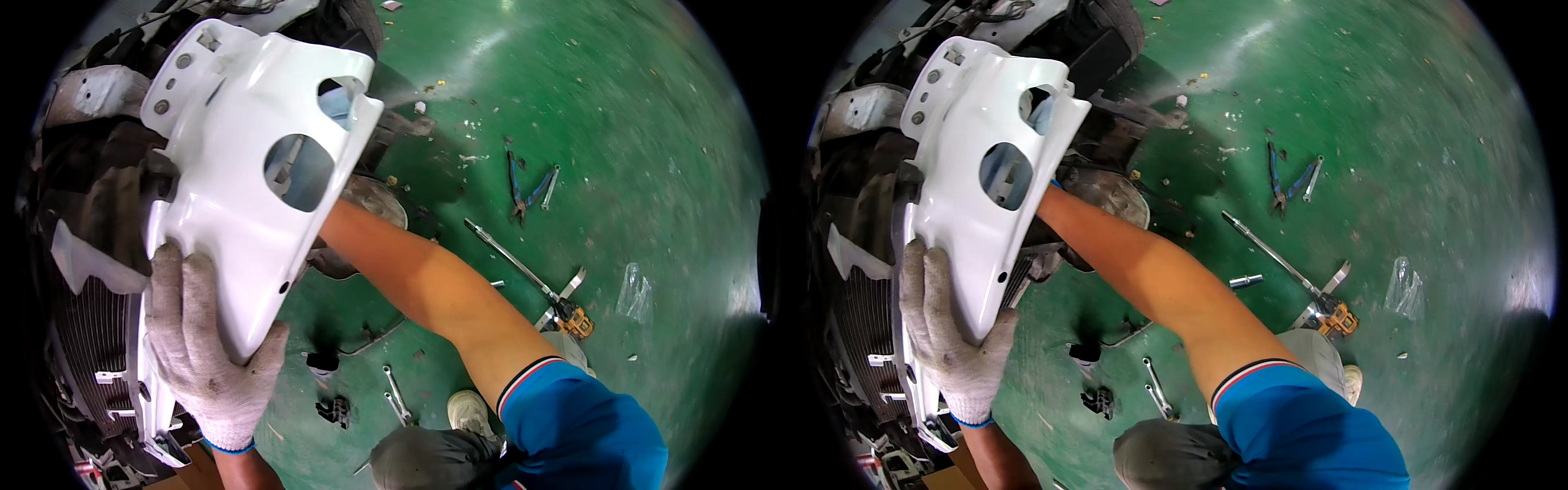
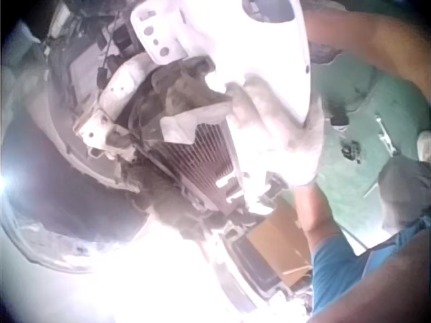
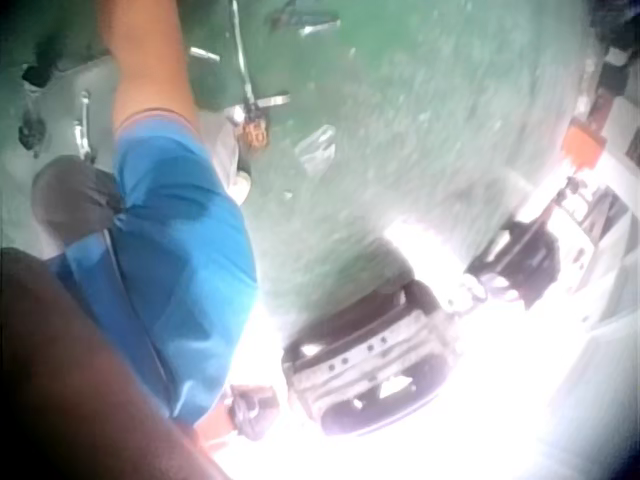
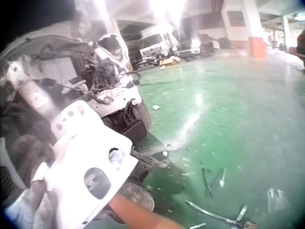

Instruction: The person installs a white plastic radiator support cover onto the front of a car. They use a yellow cordless impact wrench to tighten bolts into the support structure, occasionally adjusting the cover's position by hand. The person also briefly retrieves a small metal fastener from a container on the floor.

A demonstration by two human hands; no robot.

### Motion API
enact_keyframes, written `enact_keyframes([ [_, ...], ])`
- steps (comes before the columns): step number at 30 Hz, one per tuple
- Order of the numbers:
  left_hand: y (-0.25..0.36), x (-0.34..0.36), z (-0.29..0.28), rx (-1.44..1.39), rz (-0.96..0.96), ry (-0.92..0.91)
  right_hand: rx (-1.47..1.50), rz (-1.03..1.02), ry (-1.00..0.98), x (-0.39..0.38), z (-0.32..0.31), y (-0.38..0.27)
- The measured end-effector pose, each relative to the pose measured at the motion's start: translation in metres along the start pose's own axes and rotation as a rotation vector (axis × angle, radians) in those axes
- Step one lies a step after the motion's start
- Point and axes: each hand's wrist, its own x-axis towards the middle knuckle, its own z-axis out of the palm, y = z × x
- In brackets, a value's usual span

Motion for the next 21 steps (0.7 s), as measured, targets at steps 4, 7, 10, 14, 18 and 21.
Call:
enact_keyframes([
  [4,-0.001,-0.001,0.001,-0.011,-0.003,-0.005,0.05,0.022,0.001,0.002,0.009,0.002],
  [7,0.001,0.0,0.001,-0.007,-0.001,-0.006,0.069,0.033,0.015,0.004,0.011,0.005],
  [10,-0.001,0.0,0.003,-0.02,0.013,-0.003,0.08,0.043,0.032,0.006,0.008,0.007],
  [14,0.0,0.0,0.004,-0.016,0.012,-0.002,0.088,0.054,0.047,0.008,0.002,0.007],
  [18,-0.008,-0.006,0.003,0.01,0.008,-0.014,0.113,0.073,0.05,0.004,0.008,0.004],
  [21,-0.005,-0.003,0.004,0.0,0.015,-0.01,0.111,0.072,0.07,0.007,-0.001,0.007],
])
